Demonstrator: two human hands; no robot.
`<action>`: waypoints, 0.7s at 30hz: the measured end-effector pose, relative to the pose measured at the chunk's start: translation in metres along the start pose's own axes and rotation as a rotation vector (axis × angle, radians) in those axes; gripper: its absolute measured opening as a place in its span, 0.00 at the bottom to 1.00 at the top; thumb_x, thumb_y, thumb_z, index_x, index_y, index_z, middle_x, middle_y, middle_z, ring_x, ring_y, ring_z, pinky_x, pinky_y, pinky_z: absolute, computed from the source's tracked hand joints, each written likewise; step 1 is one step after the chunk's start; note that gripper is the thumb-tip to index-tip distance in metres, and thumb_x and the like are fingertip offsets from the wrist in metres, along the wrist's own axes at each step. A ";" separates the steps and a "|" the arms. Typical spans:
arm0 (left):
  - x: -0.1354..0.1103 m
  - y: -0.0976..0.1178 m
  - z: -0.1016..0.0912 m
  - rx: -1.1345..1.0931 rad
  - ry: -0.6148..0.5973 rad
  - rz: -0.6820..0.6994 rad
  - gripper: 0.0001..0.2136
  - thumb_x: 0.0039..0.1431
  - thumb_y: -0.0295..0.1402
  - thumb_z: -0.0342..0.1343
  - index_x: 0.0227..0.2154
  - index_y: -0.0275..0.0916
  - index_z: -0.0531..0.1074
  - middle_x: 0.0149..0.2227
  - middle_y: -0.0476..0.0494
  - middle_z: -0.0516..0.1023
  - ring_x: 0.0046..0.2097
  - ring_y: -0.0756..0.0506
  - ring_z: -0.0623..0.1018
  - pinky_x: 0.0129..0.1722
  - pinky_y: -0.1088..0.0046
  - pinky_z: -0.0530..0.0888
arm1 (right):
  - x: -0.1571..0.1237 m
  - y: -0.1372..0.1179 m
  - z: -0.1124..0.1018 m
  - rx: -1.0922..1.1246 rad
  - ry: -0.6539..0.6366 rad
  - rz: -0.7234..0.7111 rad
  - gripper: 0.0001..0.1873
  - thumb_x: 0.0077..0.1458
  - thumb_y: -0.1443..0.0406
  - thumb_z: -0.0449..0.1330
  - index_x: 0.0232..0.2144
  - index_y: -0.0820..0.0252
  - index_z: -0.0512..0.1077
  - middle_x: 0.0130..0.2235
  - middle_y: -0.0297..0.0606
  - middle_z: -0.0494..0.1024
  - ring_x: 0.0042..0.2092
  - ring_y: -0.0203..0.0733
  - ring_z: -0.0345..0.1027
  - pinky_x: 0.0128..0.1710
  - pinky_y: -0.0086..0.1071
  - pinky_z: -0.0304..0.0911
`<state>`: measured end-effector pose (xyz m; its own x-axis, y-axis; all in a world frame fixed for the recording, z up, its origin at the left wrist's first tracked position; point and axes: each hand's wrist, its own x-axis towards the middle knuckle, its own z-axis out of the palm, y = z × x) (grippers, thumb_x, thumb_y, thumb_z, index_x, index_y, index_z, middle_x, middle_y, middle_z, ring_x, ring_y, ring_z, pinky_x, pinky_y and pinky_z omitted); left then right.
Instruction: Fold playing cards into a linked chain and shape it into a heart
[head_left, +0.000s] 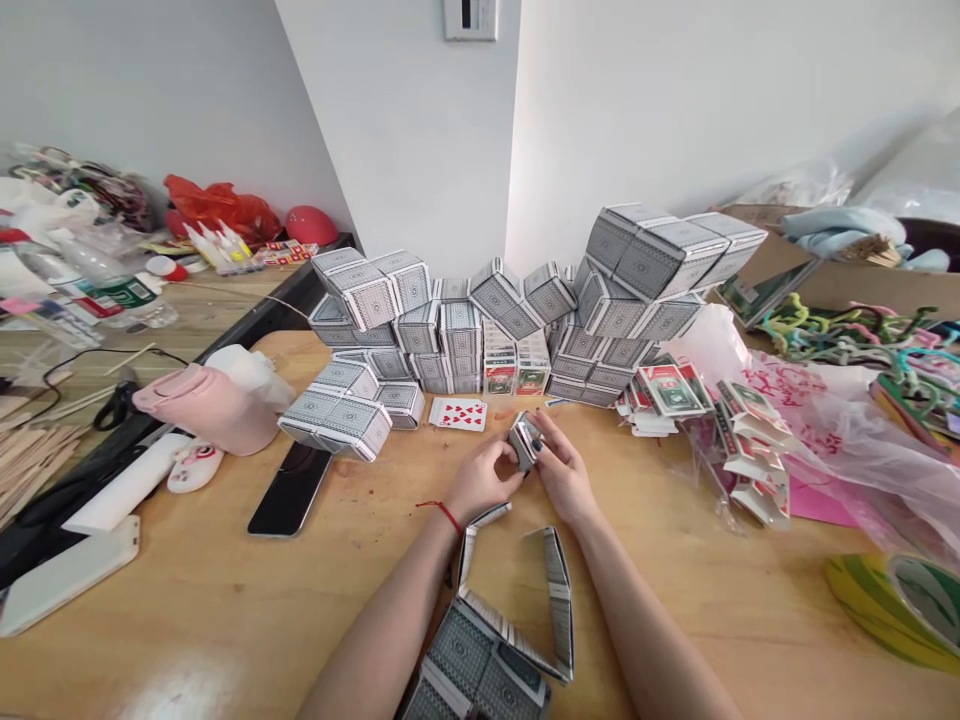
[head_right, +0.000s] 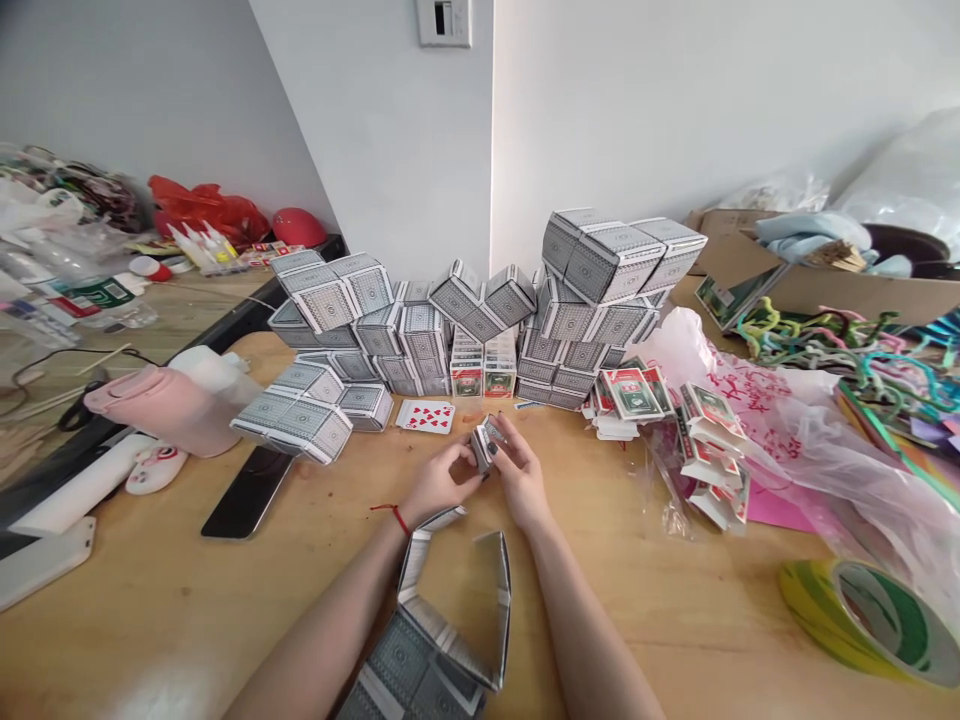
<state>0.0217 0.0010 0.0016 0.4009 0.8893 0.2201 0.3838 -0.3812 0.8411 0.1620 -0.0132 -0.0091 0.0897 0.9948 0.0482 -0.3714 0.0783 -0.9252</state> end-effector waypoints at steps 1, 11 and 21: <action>0.000 0.001 0.000 0.015 0.018 0.026 0.05 0.46 0.29 0.53 0.28 0.39 0.64 0.41 0.44 0.71 0.43 0.45 0.70 0.44 0.67 0.66 | 0.000 0.002 0.000 -0.033 0.016 0.005 0.28 0.45 0.56 0.59 0.50 0.53 0.64 0.53 0.40 0.66 0.52 0.49 0.60 0.49 0.44 0.58; 0.000 0.004 -0.006 0.127 0.063 0.152 0.07 0.47 0.21 0.49 0.29 0.40 0.64 0.50 0.43 0.65 0.54 0.45 0.64 0.52 0.64 0.61 | -0.002 0.007 0.000 -0.275 -0.075 0.031 0.23 0.48 0.52 0.55 0.44 0.57 0.70 0.46 0.35 0.73 0.50 0.50 0.62 0.49 0.45 0.57; -0.001 -0.002 -0.004 0.084 0.077 0.114 0.26 0.44 0.19 0.50 0.49 0.41 0.58 0.52 0.42 0.64 0.54 0.44 0.64 0.53 0.62 0.62 | 0.000 0.003 -0.002 -0.279 -0.049 0.030 0.19 0.46 0.55 0.58 0.40 0.56 0.72 0.42 0.35 0.76 0.45 0.49 0.68 0.47 0.44 0.60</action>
<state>0.0175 0.0019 0.0015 0.3823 0.8545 0.3517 0.4090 -0.4978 0.7648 0.1624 -0.0136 -0.0123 0.0350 0.9989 0.0307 -0.1041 0.0342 -0.9940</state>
